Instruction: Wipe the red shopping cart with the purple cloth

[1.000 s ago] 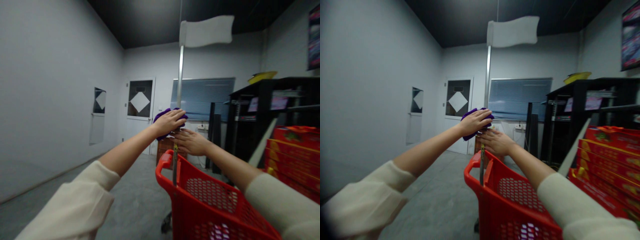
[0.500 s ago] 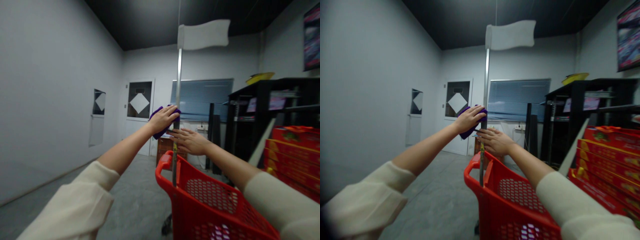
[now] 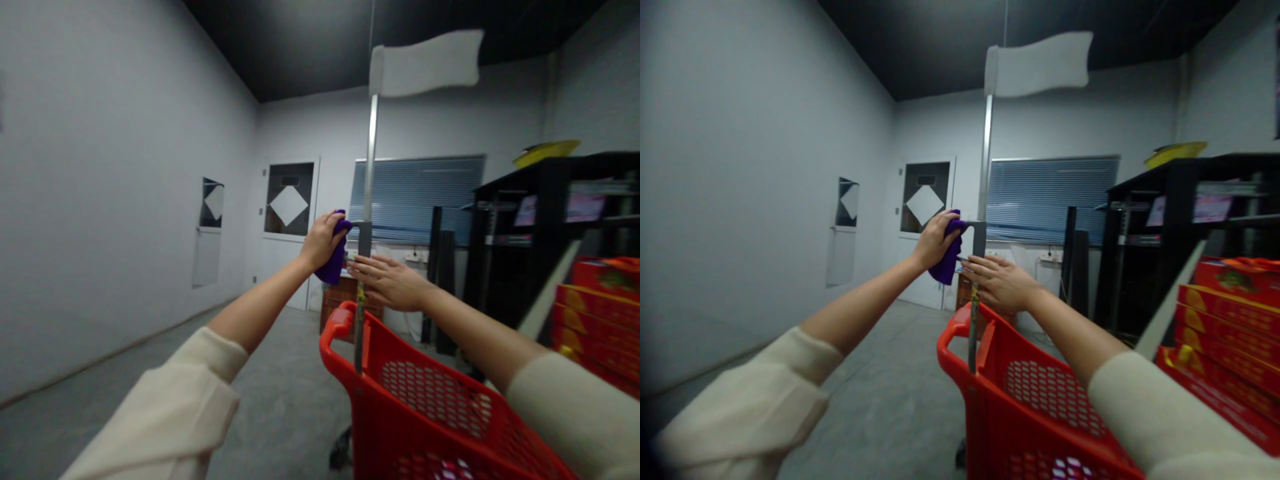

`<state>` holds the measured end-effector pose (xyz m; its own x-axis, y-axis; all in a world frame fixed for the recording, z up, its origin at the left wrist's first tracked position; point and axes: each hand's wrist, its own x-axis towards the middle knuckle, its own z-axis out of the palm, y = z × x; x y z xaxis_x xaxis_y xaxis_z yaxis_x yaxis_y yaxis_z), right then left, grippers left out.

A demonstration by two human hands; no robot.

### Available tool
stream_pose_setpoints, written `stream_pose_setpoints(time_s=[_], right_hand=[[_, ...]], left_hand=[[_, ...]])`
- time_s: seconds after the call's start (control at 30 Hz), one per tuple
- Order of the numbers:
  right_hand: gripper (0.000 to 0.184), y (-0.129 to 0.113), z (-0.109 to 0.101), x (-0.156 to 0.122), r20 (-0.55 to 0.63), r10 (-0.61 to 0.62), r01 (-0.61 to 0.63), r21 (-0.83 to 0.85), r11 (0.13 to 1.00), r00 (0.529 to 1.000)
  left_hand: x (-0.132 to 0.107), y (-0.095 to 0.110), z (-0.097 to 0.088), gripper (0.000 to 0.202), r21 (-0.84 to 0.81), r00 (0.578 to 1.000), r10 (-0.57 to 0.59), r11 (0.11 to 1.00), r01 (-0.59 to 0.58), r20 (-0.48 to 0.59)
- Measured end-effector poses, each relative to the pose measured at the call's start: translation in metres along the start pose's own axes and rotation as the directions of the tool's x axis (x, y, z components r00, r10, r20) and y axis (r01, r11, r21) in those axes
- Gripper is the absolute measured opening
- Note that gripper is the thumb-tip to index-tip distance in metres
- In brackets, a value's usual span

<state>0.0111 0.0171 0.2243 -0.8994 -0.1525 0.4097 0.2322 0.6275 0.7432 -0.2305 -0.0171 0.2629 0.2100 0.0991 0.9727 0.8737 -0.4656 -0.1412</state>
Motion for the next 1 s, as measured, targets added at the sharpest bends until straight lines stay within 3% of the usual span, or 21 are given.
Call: stream_pose_setpoints(time_s=[0.07, 0.27, 0.43, 0.5, 0.63, 0.67, 0.8, 0.87, 0.93, 1.0], right_hand=[[0.064, -0.003, 0.002, 0.002, -0.017, 0.01, -0.01, 0.0, 1.0, 1.0], [0.063, -0.006, 0.005, 0.001, -0.004, 0.028, -0.028, 0.0, 1.0, 1.0], [0.06, -0.007, 0.004, 0.003, 0.042, 0.04, -0.041, 0.012, 0.999, 0.998], [0.059, -0.009, 0.006, 0.003, 0.06, 0.063, -0.064, 0.021, 0.998, 0.996], [0.058, -0.012, 0.011, 0.0, 0.102, 0.091, -0.094, 0.024, 0.995, 0.991], [0.058, -0.013, 0.013, 0.0, 0.104, 0.093, -0.096, 0.023, 0.995, 0.99], [0.059, -0.017, 0.018, -0.003, 0.089, 0.105, -0.109, 0.046, 0.993, 0.991], [0.059, -0.02, 0.021, -0.006, 0.114, 0.082, -0.09, 0.064, 0.994, 0.99], [0.06, -0.022, 0.024, -0.009, 0.142, 0.055, -0.066, 0.072, 0.995, 0.988], [0.06, -0.024, 0.027, -0.012, 0.145, 0.048, -0.059, 0.074, 0.996, 0.988]], left_hand=[[-0.002, 0.004, 0.002, 0.03, -0.013, 1.0, 0.004, 1.0, -0.004, -0.008], [-0.039, 0.005, 0.004, 0.031, -0.003, 0.998, 0.064, 0.998, -0.064, -0.006], [-0.011, 0.001, 0.009, 0.033, 0.077, 0.998, 0.059, 0.995, -0.057, -0.029], [0.004, 0.005, 0.013, 0.033, 0.114, 0.988, 0.154, 0.981, -0.156, 0.029], [0.012, 0.016, 0.019, 0.03, 0.1, 0.878, 0.435, 0.882, -0.46, 0.2], [0.012, 0.018, 0.02, 0.031, 0.104, 0.866, 0.455, 0.87, -0.482, 0.208], [0.011, 0.021, 0.019, 0.033, 0.147, 0.886, 0.424, 0.88, -0.452, 0.185], [0.011, 0.022, 0.018, 0.032, 0.119, 0.845, 0.479, 0.849, -0.515, 0.239], [0.012, 0.022, 0.017, 0.03, 0.072, 0.776, 0.553, 0.799, -0.597, 0.305], [0.014, 0.022, 0.016, 0.03, 0.057, 0.747, 0.578, 0.777, -0.627, 0.329]])
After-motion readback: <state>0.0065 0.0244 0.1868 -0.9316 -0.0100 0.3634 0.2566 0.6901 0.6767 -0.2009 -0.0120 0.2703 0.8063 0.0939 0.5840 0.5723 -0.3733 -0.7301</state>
